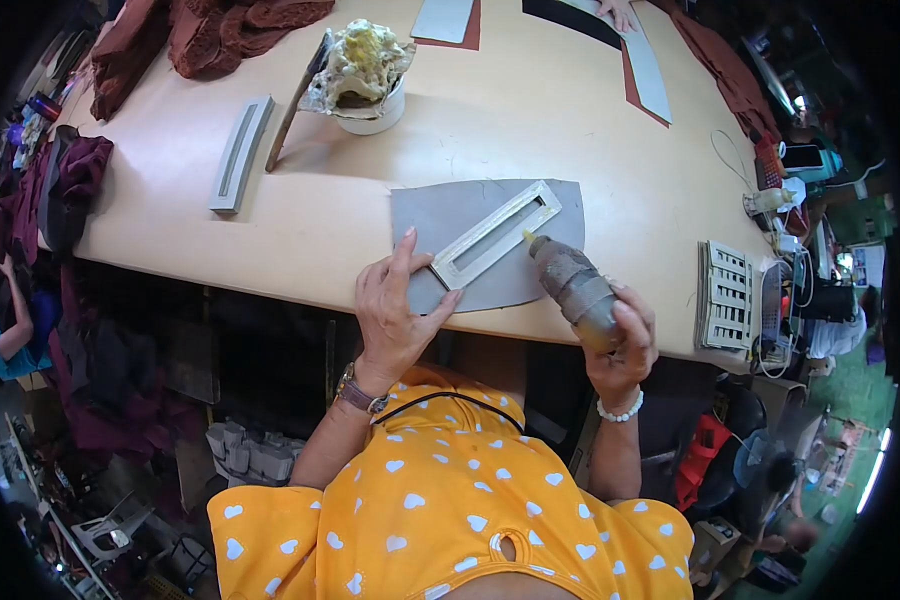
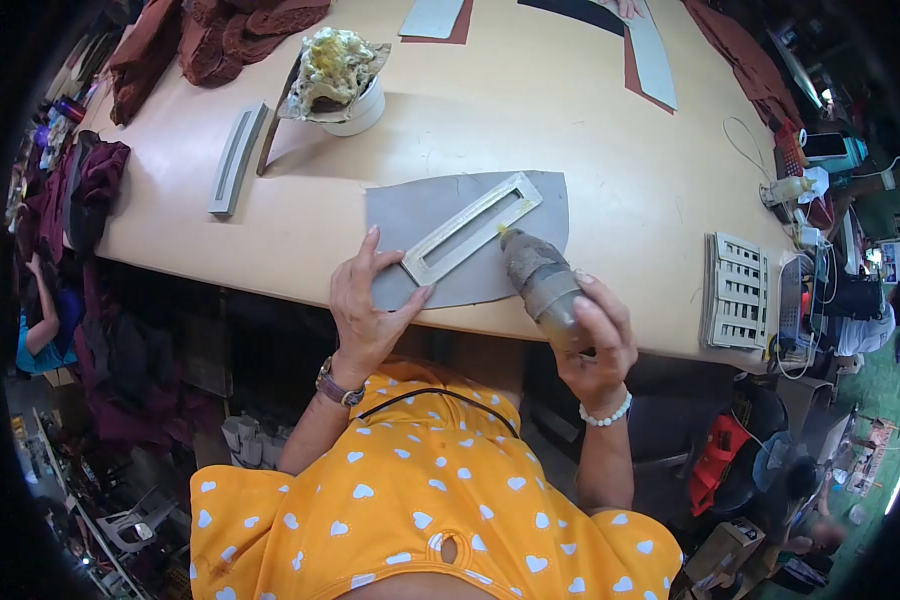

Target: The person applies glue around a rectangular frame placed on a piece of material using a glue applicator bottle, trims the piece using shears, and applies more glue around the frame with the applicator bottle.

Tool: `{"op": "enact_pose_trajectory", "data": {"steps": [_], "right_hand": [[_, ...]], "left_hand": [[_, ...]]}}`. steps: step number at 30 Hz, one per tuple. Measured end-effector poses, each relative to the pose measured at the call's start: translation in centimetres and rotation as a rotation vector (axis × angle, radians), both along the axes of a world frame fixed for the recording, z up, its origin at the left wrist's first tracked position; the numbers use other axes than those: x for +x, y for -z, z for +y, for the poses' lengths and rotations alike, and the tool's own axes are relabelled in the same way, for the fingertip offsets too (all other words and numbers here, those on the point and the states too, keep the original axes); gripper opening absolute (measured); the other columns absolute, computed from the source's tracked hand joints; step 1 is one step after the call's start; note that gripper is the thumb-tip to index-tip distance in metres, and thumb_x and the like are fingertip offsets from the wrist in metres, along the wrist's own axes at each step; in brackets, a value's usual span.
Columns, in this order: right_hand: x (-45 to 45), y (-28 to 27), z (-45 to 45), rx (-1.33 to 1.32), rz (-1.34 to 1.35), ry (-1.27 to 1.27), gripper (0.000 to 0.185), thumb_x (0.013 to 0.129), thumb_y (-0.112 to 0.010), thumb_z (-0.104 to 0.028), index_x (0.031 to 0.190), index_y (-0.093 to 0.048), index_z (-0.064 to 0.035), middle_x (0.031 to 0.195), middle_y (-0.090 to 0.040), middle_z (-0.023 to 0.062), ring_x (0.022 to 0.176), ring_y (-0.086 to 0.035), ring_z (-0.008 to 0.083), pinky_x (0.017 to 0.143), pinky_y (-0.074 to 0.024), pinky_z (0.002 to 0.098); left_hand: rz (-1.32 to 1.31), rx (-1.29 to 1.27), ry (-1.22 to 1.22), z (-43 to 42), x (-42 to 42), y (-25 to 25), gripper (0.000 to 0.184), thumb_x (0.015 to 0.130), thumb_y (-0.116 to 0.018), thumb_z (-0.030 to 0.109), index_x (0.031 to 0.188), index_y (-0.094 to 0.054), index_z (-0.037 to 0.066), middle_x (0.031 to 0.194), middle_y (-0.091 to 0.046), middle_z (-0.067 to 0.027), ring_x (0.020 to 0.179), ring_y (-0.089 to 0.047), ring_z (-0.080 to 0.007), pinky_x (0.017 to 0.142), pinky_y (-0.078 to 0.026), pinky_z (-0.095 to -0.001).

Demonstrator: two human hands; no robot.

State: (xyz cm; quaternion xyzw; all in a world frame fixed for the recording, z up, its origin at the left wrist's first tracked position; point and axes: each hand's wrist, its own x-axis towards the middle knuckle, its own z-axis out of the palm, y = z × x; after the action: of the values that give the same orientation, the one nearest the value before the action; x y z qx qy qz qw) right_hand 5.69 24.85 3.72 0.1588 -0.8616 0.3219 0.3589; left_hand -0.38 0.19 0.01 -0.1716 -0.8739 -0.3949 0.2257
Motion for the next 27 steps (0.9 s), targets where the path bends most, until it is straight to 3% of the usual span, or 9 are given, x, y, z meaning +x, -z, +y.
{"op": "enact_pose_trajectory", "data": {"steps": [2,3,6,7,11,27], "right_hand": [[0.1,-0.6,-0.1,-0.149,-0.033,0.041,0.046,0.072,-0.068,0.000,0.114,-0.049,-0.0031,0.107,-0.056,0.0193,0.098,-0.057,0.0285,0.086,-0.0452,0.0356],[0.0,-0.4,0.0,-0.271,-0.073,0.132,0.048,0.074,-0.066,0.002,0.117,-0.047,-0.0005,0.107,-0.054,0.0145,0.100,-0.054,0.0223,0.088,-0.0426,0.0317],[-1.4,0.0,0.9,-0.772,-0.121,0.234,0.048,0.075,-0.064,0.004,0.119,-0.045,-0.0002,0.109,-0.051,0.0101,0.102,-0.050,0.0183,0.089,-0.0404,0.0297],[-1.9,0.3,1.4,-0.826,-0.106,0.229,0.047,0.077,-0.063,0.003,0.120,-0.045,-0.0009,0.108,-0.049,0.0073,0.101,-0.048,0.0157,0.089,-0.0401,0.0287],[-3.0,1.1,2.6,-0.947,-0.157,0.211,0.046,0.079,-0.063,0.000,0.121,-0.045,-0.0014,0.108,-0.050,0.0076,0.100,-0.049,0.0153,0.089,-0.0399,0.0287],[-3.7,2.2,4.1,-1.023,-0.260,0.140,0.045,0.079,-0.063,0.002,0.120,-0.047,-0.0014,0.105,-0.053,0.0054,0.096,-0.051,0.0130,0.085,-0.0420,0.0247]], "left_hand": [[0.000,0.003,0.002,0.0,0.0,0.0,0.080,0.061,-0.078,0.016,0.130,-0.039,0.003,0.092,-0.064,-0.0054,0.084,-0.055,-0.0243,0.079,-0.041,-0.0367],[0.001,0.006,0.004,-0.1,0.0,0.1,0.080,0.061,-0.078,0.016,0.130,-0.039,0.003,0.092,-0.064,-0.0056,0.084,-0.055,-0.0244,0.079,-0.041,-0.0368],[0.005,0.018,0.005,-0.1,0.0,0.0,0.080,0.061,-0.078,0.016,0.129,-0.039,0.003,0.092,-0.064,-0.0063,0.084,-0.055,-0.0247,0.079,-0.041,-0.0368],[0.006,0.023,0.005,-0.1,0.0,0.0,0.080,0.061,-0.078,0.016,0.129,-0.039,0.002,0.092,-0.064,-0.0065,0.084,-0.055,-0.0248,0.079,-0.041,-0.0369],[0.002,0.025,0.007,-0.1,0.0,0.0,0.080,0.061,-0.078,0.015,0.129,-0.038,0.002,0.092,-0.063,-0.0068,0.084,-0.055,-0.0251,0.079,-0.041,-0.0368],[-0.023,-0.008,0.003,0.1,0.0,-0.2,0.079,0.062,-0.077,0.015,0.130,-0.038,0.003,0.093,-0.063,-0.0067,0.084,-0.054,-0.0250,0.079,-0.040,-0.0369]]}}
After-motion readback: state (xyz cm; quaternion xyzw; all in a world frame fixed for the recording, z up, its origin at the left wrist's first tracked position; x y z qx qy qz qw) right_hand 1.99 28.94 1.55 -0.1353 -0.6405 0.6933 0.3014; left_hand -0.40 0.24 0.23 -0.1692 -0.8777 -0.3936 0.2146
